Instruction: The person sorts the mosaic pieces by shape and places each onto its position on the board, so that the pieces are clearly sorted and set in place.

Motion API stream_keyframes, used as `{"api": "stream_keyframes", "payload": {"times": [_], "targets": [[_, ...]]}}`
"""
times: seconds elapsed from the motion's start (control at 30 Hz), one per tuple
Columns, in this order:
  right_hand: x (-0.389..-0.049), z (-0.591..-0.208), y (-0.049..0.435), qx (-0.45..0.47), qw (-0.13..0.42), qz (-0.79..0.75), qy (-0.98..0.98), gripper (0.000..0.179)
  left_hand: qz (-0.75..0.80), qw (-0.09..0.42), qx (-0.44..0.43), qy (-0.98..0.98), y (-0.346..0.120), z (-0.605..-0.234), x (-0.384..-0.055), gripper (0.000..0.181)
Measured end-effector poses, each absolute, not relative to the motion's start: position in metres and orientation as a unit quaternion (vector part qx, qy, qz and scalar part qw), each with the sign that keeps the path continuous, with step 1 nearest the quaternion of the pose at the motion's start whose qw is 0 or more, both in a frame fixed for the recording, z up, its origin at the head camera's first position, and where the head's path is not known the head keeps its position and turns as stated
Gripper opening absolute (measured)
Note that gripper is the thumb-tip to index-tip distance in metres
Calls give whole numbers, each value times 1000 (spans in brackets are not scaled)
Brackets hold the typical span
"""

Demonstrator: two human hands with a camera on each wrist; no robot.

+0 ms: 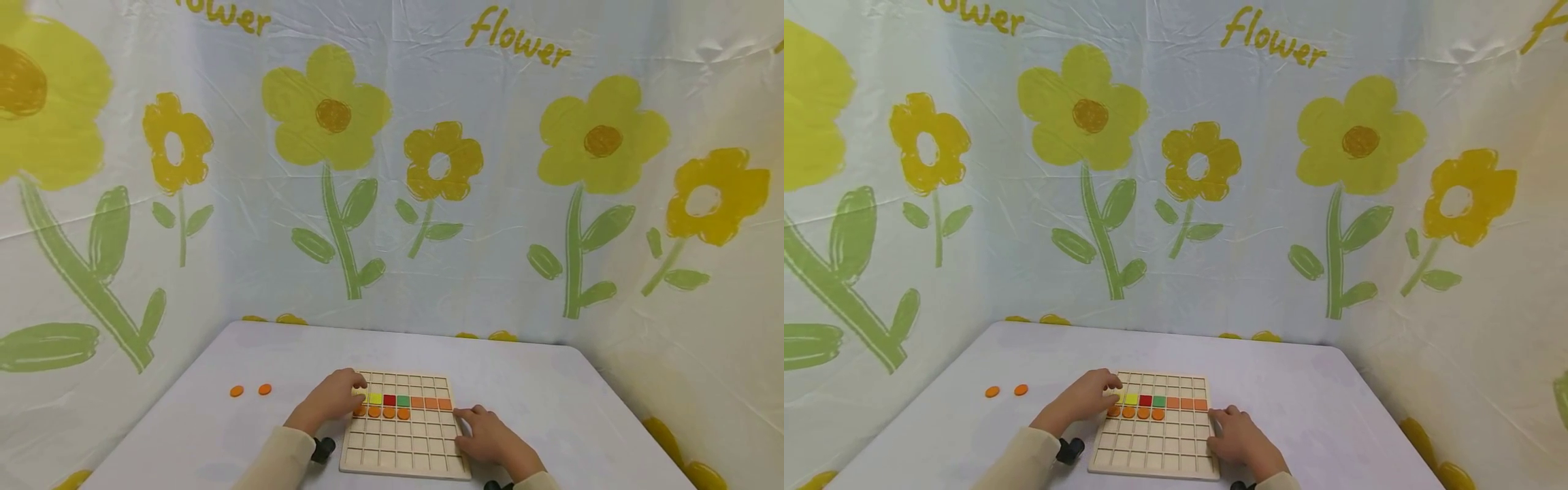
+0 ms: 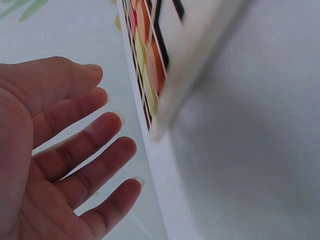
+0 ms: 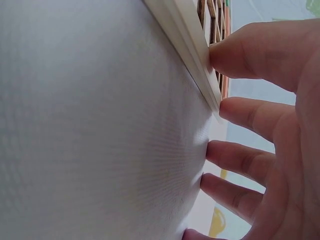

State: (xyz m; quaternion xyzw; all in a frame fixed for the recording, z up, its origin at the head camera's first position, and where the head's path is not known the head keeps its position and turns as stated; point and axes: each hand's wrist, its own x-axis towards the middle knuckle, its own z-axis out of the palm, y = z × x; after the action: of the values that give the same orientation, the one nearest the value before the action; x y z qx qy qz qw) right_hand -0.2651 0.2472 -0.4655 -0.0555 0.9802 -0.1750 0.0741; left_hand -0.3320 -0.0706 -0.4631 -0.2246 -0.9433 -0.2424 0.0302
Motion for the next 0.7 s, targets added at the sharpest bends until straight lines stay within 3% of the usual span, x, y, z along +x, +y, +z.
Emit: {"api": "stream_keyframes", "payload": {"times": [0.7], "targets": [[-265,-465,248,-61,75,-177,979,51,-184,41,-110,-976,-136,-461,-337,26]]}}
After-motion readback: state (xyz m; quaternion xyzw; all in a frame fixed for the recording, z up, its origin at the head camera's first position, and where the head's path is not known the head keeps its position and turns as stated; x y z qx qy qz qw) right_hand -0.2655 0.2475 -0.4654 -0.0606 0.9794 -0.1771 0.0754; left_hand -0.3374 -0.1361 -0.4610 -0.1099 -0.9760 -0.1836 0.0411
